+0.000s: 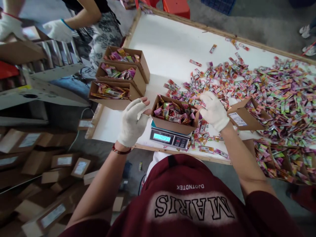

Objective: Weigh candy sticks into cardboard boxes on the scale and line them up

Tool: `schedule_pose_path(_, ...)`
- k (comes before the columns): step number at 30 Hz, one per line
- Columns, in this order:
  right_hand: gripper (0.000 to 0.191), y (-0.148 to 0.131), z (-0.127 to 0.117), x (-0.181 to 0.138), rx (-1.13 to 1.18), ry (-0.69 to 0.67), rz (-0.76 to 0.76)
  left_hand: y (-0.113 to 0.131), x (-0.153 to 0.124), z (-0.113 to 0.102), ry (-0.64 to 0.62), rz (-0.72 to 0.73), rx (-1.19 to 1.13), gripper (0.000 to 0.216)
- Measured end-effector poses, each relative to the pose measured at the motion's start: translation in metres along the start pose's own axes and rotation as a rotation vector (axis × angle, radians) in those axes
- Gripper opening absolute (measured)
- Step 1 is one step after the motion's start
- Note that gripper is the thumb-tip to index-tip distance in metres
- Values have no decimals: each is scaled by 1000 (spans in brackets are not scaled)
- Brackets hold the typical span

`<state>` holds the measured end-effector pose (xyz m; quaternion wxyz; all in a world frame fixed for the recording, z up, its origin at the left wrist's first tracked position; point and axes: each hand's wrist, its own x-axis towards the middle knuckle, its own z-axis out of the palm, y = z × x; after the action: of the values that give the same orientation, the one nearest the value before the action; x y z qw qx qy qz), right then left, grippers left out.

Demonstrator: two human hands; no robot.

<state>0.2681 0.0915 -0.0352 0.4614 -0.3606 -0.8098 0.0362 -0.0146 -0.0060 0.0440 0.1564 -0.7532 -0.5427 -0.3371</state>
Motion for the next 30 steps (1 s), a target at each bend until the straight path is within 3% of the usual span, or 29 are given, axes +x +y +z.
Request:
schedule_pose_path(9, 22, -18, 52, 33, -190, -155, 52, -1, -19, -7, 44, -48, 1, 27)
schedule_pose_path(13, 12, -15, 58, 31, -218, -174, 25, 2, -19, -4, 33, -44, -9, 27)
schedule_pose_path(17, 24, -14, 61, 32, -242, -159, 43, 11, -8, 5, -17, -9, -26, 27)
schedule_pose_path(20, 19, -16, 55, 33, -244, -200, 38, 17, 2, 12, -76, 39, -59, 26)
schedule_pose_path(22, 18, -15, 46, 31, -166, -143, 24, 17, 6, 18, -146, 90, -86, 26)
schedule_pose_path(26, 11, 10, 18, 16, 116, 194, 100, 15, 5, 32, -384, 252, 38, 32)
schedule_pose_path(28, 18, 35, 6, 6, 142, 318, 242, 15, 3, 41, -512, 322, 208, 35)
schedule_pose_path(30, 26, 66, -6, -5, -9, 306, 439, 16, 1, 49, -592, 342, 367, 36)
